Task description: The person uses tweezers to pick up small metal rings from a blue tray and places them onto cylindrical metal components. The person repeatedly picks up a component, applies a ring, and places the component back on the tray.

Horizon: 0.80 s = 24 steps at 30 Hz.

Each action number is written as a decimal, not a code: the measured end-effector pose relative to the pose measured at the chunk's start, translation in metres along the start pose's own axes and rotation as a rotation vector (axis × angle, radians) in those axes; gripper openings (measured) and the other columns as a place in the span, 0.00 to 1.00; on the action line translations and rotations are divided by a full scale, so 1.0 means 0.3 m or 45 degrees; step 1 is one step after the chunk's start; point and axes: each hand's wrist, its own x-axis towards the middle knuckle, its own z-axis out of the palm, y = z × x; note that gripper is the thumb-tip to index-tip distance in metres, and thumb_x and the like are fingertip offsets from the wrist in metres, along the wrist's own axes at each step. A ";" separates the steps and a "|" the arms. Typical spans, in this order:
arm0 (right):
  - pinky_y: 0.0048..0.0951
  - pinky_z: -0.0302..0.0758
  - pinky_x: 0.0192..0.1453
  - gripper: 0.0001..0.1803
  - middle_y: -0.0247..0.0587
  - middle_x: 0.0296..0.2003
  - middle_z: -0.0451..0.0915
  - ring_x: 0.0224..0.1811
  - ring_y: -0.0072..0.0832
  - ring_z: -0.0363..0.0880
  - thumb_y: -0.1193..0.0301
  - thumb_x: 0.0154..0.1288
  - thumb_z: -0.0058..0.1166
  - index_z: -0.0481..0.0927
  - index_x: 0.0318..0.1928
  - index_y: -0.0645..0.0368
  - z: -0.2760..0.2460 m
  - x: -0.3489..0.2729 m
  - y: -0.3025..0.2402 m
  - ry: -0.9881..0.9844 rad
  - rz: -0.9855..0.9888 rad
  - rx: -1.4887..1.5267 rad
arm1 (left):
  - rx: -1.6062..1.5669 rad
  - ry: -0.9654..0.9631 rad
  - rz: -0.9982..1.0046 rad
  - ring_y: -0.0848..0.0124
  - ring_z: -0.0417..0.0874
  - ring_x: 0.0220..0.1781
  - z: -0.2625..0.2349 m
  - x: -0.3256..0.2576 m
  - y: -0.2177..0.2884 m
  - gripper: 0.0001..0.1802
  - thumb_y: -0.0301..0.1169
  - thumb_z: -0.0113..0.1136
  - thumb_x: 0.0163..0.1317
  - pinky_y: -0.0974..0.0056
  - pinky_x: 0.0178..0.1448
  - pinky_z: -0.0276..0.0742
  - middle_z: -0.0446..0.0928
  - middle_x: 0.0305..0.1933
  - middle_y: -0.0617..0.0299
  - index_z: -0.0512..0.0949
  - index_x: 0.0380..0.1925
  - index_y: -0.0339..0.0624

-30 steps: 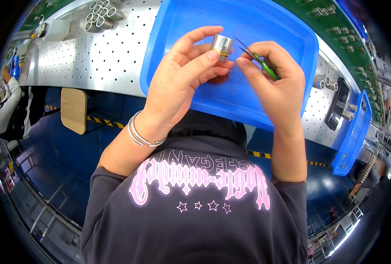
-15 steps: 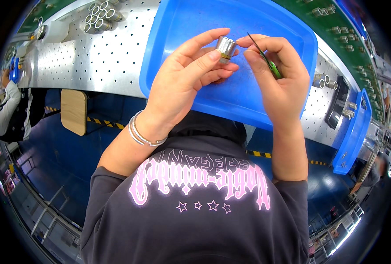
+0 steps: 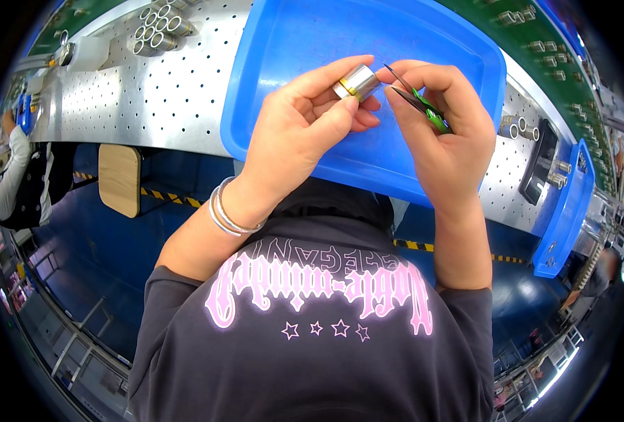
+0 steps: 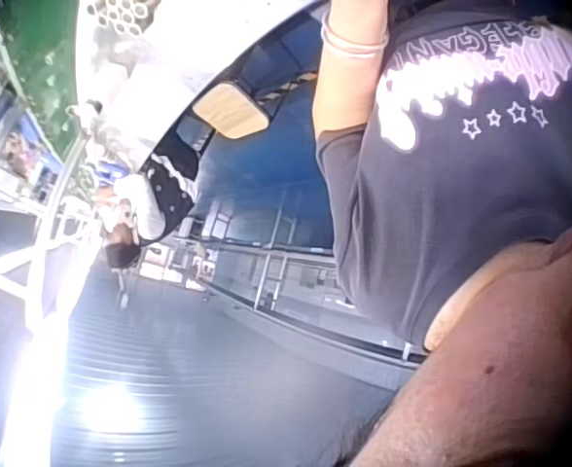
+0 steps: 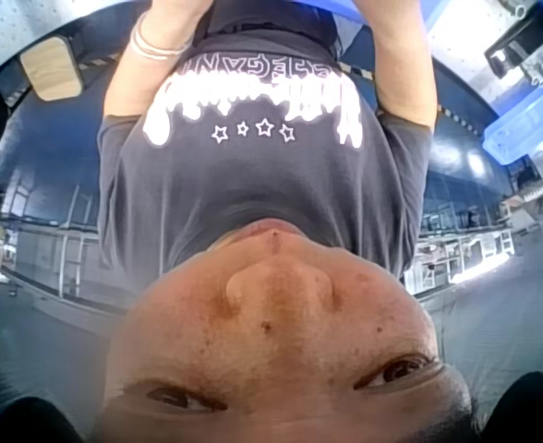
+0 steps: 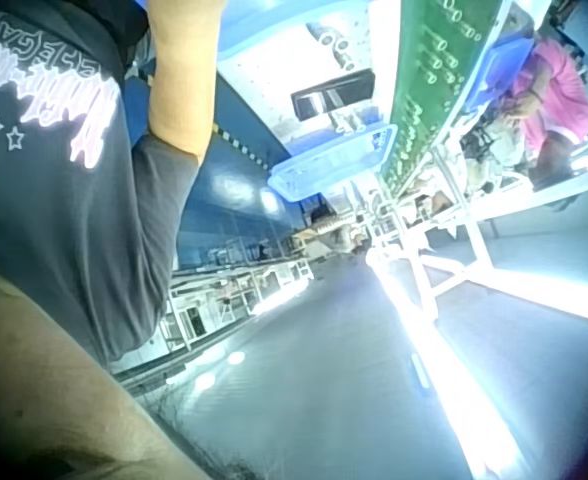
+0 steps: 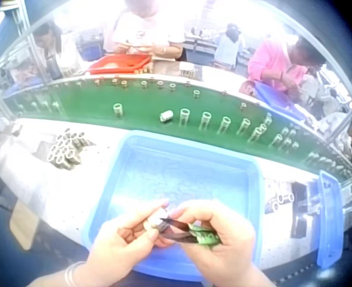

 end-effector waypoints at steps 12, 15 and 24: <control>0.17 0.66 0.26 0.09 0.32 0.29 0.78 0.23 0.14 0.69 0.80 0.51 0.60 0.78 0.35 0.63 -0.024 0.011 0.037 0.213 0.037 0.033 | 0.088 -0.051 0.038 0.69 0.81 0.41 -0.002 -0.003 0.011 0.22 0.30 0.49 0.64 0.69 0.49 0.76 0.77 0.44 0.51 0.66 0.56 0.30; 0.17 0.70 0.31 0.10 0.35 0.29 0.78 0.26 0.17 0.72 0.76 0.53 0.61 0.78 0.37 0.64 -0.021 0.027 0.010 0.309 -0.007 0.078 | -0.015 0.044 -0.010 0.70 0.80 0.44 0.008 -0.001 0.015 0.23 0.30 0.50 0.64 0.69 0.50 0.76 0.76 0.46 0.51 0.64 0.58 0.32; 0.23 0.73 0.32 0.08 0.41 0.27 0.81 0.28 0.30 0.80 0.73 0.52 0.61 0.81 0.34 0.61 -0.008 -0.001 0.011 0.057 0.020 -0.108 | -0.106 0.076 0.036 0.71 0.78 0.47 0.001 0.007 0.020 0.25 0.26 0.55 0.61 0.70 0.50 0.74 0.75 0.49 0.51 0.62 0.59 0.36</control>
